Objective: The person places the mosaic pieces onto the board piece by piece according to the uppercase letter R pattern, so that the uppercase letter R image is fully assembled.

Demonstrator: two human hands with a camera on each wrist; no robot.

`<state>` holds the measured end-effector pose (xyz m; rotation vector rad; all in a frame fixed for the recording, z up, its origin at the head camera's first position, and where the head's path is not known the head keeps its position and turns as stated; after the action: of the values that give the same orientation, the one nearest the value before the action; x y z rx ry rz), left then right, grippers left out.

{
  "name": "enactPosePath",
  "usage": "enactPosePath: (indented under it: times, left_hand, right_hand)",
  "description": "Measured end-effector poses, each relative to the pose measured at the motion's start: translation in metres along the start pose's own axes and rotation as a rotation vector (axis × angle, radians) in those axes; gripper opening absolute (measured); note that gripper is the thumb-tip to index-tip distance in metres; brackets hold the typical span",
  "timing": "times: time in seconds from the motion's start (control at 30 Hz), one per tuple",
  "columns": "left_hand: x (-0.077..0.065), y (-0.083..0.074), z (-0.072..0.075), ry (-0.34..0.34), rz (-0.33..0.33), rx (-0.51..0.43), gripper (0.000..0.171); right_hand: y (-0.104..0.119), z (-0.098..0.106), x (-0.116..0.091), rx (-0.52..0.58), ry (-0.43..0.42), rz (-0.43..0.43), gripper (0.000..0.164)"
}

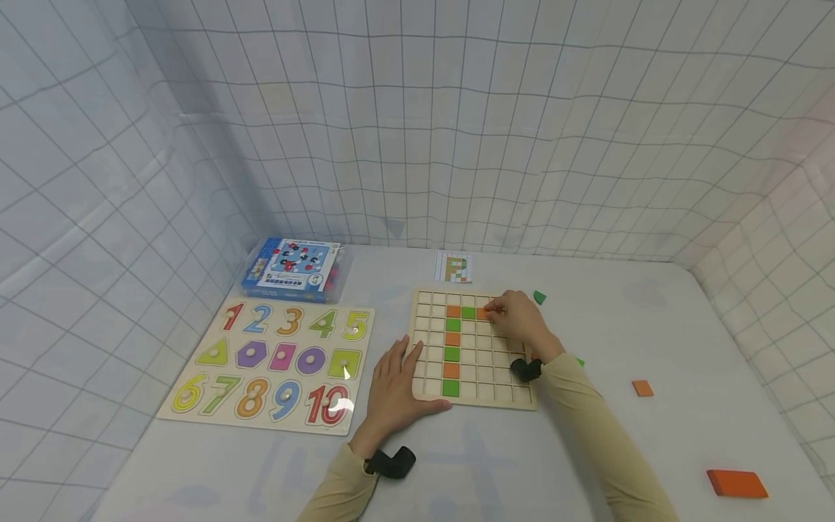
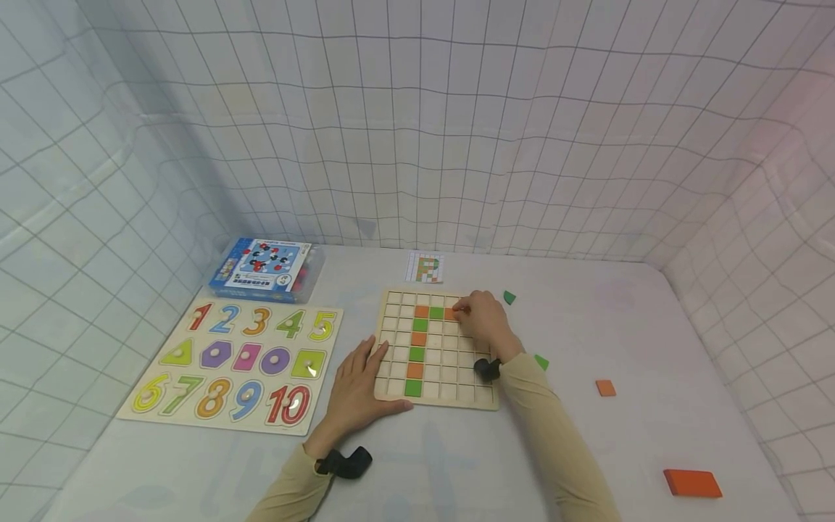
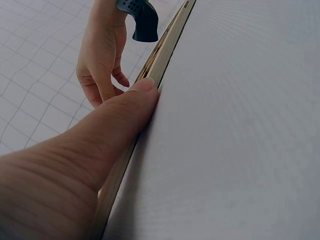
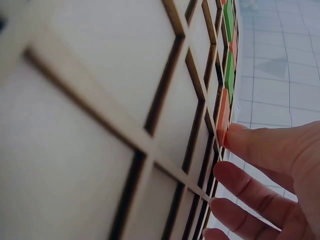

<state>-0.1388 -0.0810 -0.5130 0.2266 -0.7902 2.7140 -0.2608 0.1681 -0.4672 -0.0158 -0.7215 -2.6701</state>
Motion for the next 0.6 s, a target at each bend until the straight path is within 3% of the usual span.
enactPosePath:
  times: [0.13, 0.3, 0.6]
  left_hand:
    - [0.000, 0.000, 0.000, 0.021, 0.017, -0.001, 0.109]
    - [0.000, 0.001, -0.001, 0.016, 0.012, 0.006, 0.110]
    - [0.000, 0.002, -0.001, 0.015, 0.010, 0.018, 0.110]
  right_hand:
    - [-0.006, 0.000, 0.002, 0.034, 0.008, -0.006, 0.017]
    - [-0.016, 0.007, 0.003, 0.081, -0.043, -0.023, 0.020]
    - [-0.040, 0.026, 0.001, 0.036, -0.151, -0.058, 0.023]
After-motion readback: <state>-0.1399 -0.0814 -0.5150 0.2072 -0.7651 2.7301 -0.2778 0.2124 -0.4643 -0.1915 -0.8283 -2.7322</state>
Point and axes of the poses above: each hand's wrist, its own x-axis towards the middle knuckle, its own z-axis out of the back of the hand, y = z × x, the point moved 1 cm from there along x, towards the middle knuckle
